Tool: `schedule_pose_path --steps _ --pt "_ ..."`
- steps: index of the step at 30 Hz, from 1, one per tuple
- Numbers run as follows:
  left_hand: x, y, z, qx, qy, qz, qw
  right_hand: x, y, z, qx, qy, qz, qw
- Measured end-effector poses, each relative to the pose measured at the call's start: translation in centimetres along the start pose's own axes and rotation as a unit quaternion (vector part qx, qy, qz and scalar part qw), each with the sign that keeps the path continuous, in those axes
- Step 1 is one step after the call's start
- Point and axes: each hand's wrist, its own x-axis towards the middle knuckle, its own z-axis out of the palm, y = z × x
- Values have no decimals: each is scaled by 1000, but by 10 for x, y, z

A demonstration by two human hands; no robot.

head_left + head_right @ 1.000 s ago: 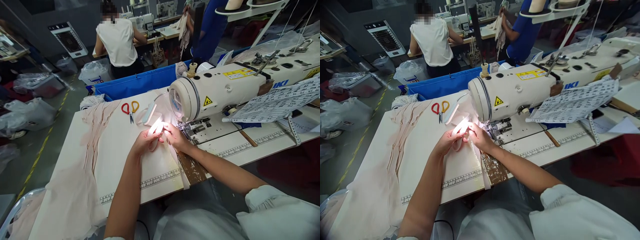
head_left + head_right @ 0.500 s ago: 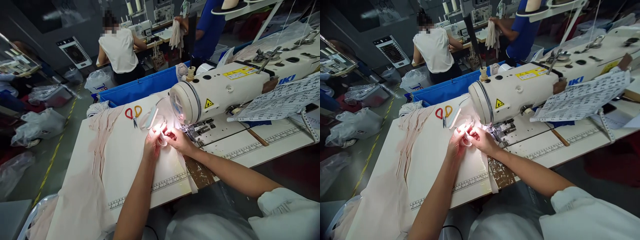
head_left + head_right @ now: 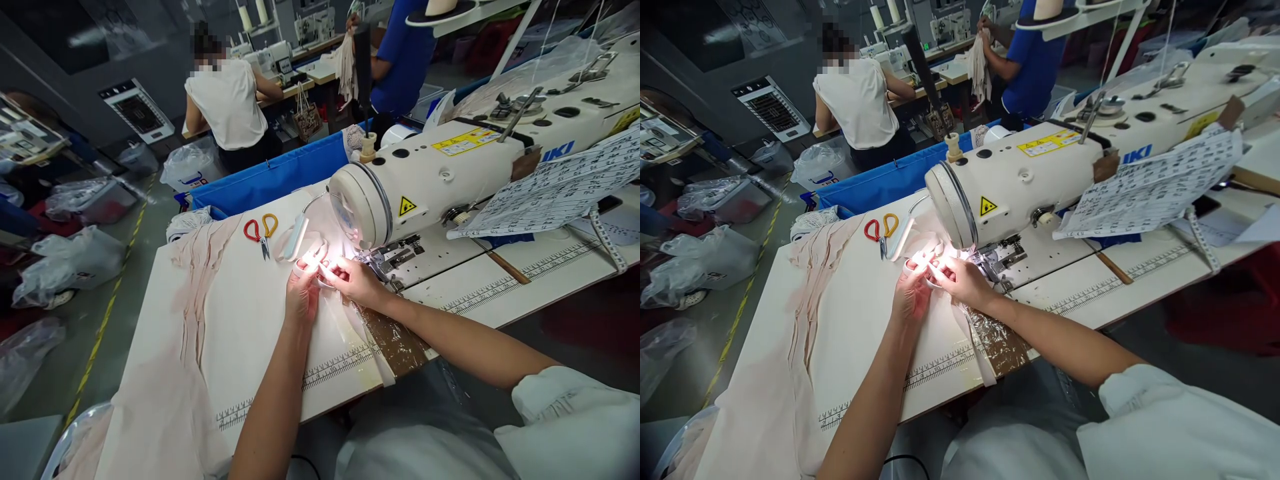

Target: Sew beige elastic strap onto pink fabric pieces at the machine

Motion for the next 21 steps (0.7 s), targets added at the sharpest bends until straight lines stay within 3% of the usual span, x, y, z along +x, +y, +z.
schedule_pose_path --steps 21 --pt "1 -1 -4 26 2 -7 1000 1 0 -2 -36 0 -27 999"
